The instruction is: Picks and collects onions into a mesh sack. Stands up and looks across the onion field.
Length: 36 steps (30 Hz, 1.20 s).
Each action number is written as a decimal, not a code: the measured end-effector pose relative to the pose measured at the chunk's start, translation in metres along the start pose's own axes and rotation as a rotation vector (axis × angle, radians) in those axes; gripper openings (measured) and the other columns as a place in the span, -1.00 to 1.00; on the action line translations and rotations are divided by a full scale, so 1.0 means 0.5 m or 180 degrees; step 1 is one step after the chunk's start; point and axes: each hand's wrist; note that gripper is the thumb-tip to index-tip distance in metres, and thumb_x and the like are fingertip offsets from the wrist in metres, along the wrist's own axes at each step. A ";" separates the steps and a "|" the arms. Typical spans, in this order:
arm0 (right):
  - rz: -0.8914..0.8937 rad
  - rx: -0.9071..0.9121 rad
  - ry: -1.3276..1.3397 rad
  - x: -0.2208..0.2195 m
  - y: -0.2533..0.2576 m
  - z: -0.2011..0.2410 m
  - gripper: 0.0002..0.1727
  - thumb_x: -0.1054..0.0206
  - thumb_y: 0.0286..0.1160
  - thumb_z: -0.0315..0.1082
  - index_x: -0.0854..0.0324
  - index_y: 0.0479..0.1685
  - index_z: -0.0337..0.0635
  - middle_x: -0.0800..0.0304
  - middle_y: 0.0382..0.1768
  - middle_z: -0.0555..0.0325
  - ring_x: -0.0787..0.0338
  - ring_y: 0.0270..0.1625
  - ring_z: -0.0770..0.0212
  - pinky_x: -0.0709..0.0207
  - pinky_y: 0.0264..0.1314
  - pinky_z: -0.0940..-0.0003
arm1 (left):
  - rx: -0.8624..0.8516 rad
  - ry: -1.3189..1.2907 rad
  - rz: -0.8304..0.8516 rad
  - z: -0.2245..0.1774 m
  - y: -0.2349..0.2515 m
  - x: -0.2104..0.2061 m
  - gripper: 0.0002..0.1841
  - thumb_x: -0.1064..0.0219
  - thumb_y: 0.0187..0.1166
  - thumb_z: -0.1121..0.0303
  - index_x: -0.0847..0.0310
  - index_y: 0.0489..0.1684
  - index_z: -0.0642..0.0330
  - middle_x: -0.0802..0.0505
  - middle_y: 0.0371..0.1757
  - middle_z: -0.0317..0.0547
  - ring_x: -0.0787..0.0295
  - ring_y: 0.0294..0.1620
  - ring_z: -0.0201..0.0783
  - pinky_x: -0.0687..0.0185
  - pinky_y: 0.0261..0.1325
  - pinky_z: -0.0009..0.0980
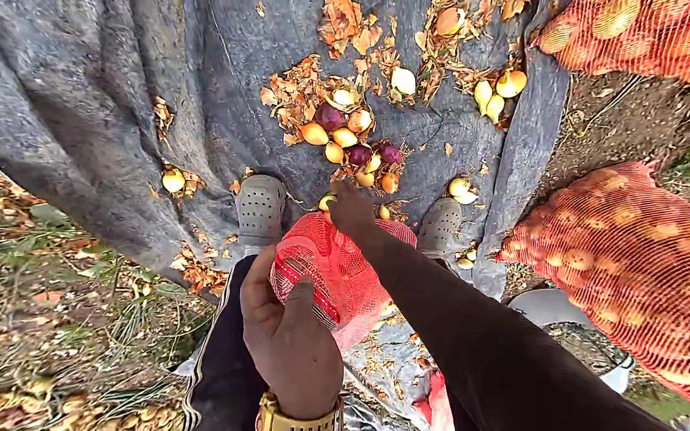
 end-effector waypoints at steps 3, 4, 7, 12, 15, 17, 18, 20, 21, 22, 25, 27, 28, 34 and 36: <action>0.0311 0.0049 -0.0437 -0.104 0.021 0.025 -0.31 -0.30 0.52 -0.37 -0.39 0.69 0.33 -0.28 0.62 -0.41 -0.73 0.21 -0.45 -0.75 -0.08 -0.31 | -0.0011 0.0119 -0.0023 0.001 0.000 -0.003 -0.47 -0.10 0.50 0.69 -0.46 0.51 0.26 -0.77 0.20 0.08 -0.83 0.05 -0.16 -0.84 -0.02 -0.30; 0.0306 0.0140 -0.0490 -0.125 0.027 0.022 -0.31 -0.29 0.52 -0.42 -0.39 0.68 0.37 -0.26 0.63 -0.43 -0.72 0.20 -0.47 -0.75 -0.09 -0.29 | 0.0013 0.0121 -0.0002 0.004 -0.002 -0.005 -0.46 -0.11 0.49 0.70 -0.46 0.53 0.28 -0.77 0.21 0.10 -0.83 0.05 -0.15 -0.84 -0.03 -0.30; 0.0363 0.0255 -0.0394 -0.133 0.043 0.016 -0.40 -0.25 0.56 -0.42 -0.47 0.58 0.37 -0.27 0.59 -0.44 -0.75 0.14 -0.43 -0.77 -0.10 -0.23 | -0.0052 0.0094 0.0095 0.013 0.001 -0.003 -0.45 -0.13 0.46 0.69 -0.44 0.53 0.31 -0.77 0.20 0.10 -0.84 0.05 -0.17 -0.85 -0.03 -0.32; 0.0225 0.0255 0.0201 -0.037 0.042 -0.071 -0.35 -0.39 0.40 -0.34 -0.56 0.58 0.34 -0.42 0.60 -0.14 -0.82 0.14 -0.19 -0.78 0.03 -0.23 | -0.0192 0.0120 0.0187 -0.006 0.015 0.017 -0.50 -0.11 0.65 0.64 -0.39 0.60 0.19 -0.80 0.15 0.00 -0.84 0.02 -0.22 -0.84 0.02 -0.28; -0.0329 0.0149 0.1095 0.019 0.033 -0.125 -0.55 -0.51 0.15 -0.31 -0.59 0.12 -0.04 -0.67 0.24 -0.06 -0.78 0.14 -0.08 -0.71 0.04 -0.20 | 0.0060 0.0538 0.0302 -0.015 0.028 0.036 -0.57 -0.15 0.69 0.55 -0.48 0.53 0.14 -0.84 0.05 0.01 -0.87 -0.09 -0.19 -0.86 -0.10 -0.24; -0.0397 -0.0018 0.1550 0.039 0.018 -0.119 -0.70 -0.51 0.16 -0.29 -0.55 -0.17 -0.12 -0.68 0.01 -0.05 -0.74 -0.01 -0.05 -0.64 -0.09 -0.18 | 0.0438 0.0674 0.0446 -0.003 0.028 0.040 -0.67 -0.19 0.70 0.50 -0.61 0.38 0.21 -0.86 -0.03 0.11 -0.89 -0.15 -0.09 -0.88 -0.16 -0.15; -0.0396 -0.0076 0.1560 0.037 0.013 -0.107 -0.77 -0.47 0.19 -0.27 -0.55 -0.25 -0.11 -0.69 -0.06 -0.02 -0.74 -0.05 -0.03 -0.61 -0.12 -0.17 | 0.0554 0.0724 0.0456 0.002 0.026 0.042 -0.72 -0.20 0.72 0.47 -0.64 0.31 0.24 -0.87 -0.09 0.13 -0.89 -0.19 -0.07 -0.89 -0.18 -0.13; -0.0305 -0.0090 0.1114 0.016 0.008 -0.077 -0.77 -0.42 0.30 -0.15 -0.63 -0.20 -0.06 -0.75 -0.04 0.02 -0.78 -0.02 -0.05 -0.64 -0.12 -0.19 | 0.0550 0.0823 0.0378 0.009 0.023 0.043 -0.82 -0.22 0.74 0.40 -0.69 0.07 0.28 -0.85 -0.26 0.09 -0.87 -0.32 -0.12 -0.87 -0.27 -0.16; -0.0197 -0.0047 0.0612 -0.003 0.012 -0.062 -0.67 -0.39 0.35 -0.04 -0.67 -0.01 0.01 -0.78 0.08 0.02 -0.82 0.03 -0.08 -0.68 -0.11 -0.21 | 0.0501 0.0831 0.0319 0.010 0.023 0.041 -0.82 -0.22 0.76 0.36 -0.69 -0.03 0.28 -0.84 -0.32 0.06 -0.86 -0.36 -0.15 -0.86 -0.30 -0.19; -0.0048 0.0043 0.0144 -0.030 0.018 -0.049 -0.50 -0.39 0.39 0.04 -0.65 0.29 0.07 -0.77 0.26 -0.03 -0.84 0.12 -0.16 -0.72 -0.06 -0.26 | 0.0470 0.0789 0.0292 0.008 0.022 0.039 -0.79 -0.21 0.78 0.32 -0.69 -0.07 0.27 -0.83 -0.33 0.03 -0.85 -0.36 -0.18 -0.86 -0.29 -0.21; 0.0258 0.0487 -0.0742 -0.115 0.041 -0.031 -0.46 -0.35 0.50 -0.24 -0.53 0.51 -0.09 -0.66 0.30 -0.38 -0.71 0.22 -0.47 -0.66 -0.07 -0.38 | 0.0362 0.0357 0.0346 0.005 0.018 0.033 -0.71 -0.12 0.83 0.23 -0.68 -0.06 0.23 -0.83 -0.30 -0.02 -0.85 -0.30 -0.22 -0.87 -0.21 -0.21; 0.0283 0.0545 -0.0775 -0.105 0.051 -0.033 -0.48 -0.38 0.43 -0.23 -0.58 0.43 -0.07 -0.73 0.19 -0.32 -0.75 0.14 -0.42 -0.64 -0.12 -0.37 | 0.0252 0.0038 0.0531 0.008 0.019 0.034 -0.68 -0.03 0.87 0.19 -0.66 0.03 0.19 -0.84 -0.20 -0.04 -0.87 -0.18 -0.22 -0.88 -0.09 -0.17; 0.0194 0.0420 -0.0494 -0.078 0.048 -0.038 -0.41 -0.41 0.34 -0.08 -0.58 0.45 0.04 -0.78 0.18 -0.22 -0.81 0.08 -0.33 -0.65 -0.14 -0.36 | 0.0180 -0.0032 0.0614 0.010 0.018 0.036 -0.68 0.00 0.88 0.18 -0.65 0.04 0.14 -0.84 -0.17 -0.08 -0.86 -0.15 -0.25 -0.87 -0.06 -0.18; 0.0586 0.1031 0.5806 0.100 -0.119 -0.070 -0.51 -0.22 0.49 -0.03 -0.46 0.32 -0.08 -0.79 -0.05 -0.08 -0.82 -0.19 0.06 -0.73 -0.26 0.17 | 0.0306 -0.0145 0.0835 0.012 -0.001 0.025 -0.63 0.02 0.89 0.16 -0.62 0.35 0.09 -0.86 0.02 -0.04 -0.88 0.02 -0.20 -0.88 0.05 -0.14; 0.1733 0.1455 0.6717 0.078 -0.202 -0.028 -0.43 -0.48 0.24 0.17 -0.61 0.11 -0.01 -0.82 -0.13 0.04 -0.83 -0.20 0.13 -0.71 -0.24 0.22 | 0.0240 -0.0311 0.1094 0.008 -0.010 0.019 -0.61 0.04 0.89 0.15 -0.61 0.39 0.08 -0.84 0.10 -0.03 -0.84 0.10 -0.19 -0.84 0.15 -0.12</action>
Point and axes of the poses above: each hand's wrist, its own y-axis towards the middle knuckle, its own x-axis out of the back of the hand, z = x × y
